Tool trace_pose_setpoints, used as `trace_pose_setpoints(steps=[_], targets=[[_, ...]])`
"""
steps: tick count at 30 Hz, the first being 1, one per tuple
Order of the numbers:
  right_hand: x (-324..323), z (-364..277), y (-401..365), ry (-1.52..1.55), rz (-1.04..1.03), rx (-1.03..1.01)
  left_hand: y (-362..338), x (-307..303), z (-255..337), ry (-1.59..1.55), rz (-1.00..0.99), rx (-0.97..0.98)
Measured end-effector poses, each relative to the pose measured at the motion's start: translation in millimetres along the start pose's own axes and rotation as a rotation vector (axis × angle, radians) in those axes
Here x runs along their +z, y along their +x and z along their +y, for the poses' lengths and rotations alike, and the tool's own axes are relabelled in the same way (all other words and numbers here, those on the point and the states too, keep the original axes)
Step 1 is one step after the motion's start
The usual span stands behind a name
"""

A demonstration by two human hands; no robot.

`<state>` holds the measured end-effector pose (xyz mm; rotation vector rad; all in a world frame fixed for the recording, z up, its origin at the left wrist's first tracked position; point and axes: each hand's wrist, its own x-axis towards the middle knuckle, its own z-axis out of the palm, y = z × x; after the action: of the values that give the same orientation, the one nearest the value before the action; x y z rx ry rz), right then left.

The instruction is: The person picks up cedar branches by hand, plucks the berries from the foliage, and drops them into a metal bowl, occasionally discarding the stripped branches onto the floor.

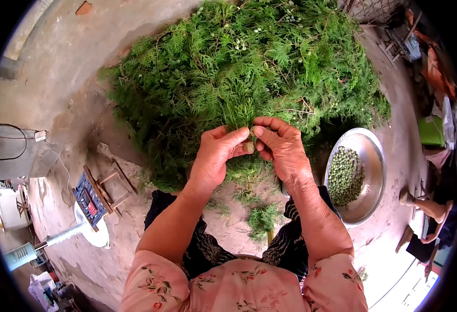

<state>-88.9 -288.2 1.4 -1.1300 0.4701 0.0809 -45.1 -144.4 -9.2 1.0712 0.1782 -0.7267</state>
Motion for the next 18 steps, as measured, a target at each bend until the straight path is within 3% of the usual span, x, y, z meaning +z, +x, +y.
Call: trace_pose_setpoints(steps=[4, 10, 13, 18], targets=[[2.3, -3.7, -3.4, -0.055, 0.000, -0.022, -5.4, -2.3, 6.7, 0.281, -0.072, 0.074], [5.4, -4.1, -6.0, 0.009, -0.009, 0.078, -8.7, 2.4, 8.9, 0.354, -0.084, 0.158], [5.2, -3.3, -5.3, -0.006, 0.003, 0.067, -10.8, 5.1, 6.3, 0.275, -0.063, 0.174], [-3.4, -1.2, -0.4, 0.412, -0.184, 0.171, -6.4, 1.3, 1.9, 0.032, -0.151, 0.152]])
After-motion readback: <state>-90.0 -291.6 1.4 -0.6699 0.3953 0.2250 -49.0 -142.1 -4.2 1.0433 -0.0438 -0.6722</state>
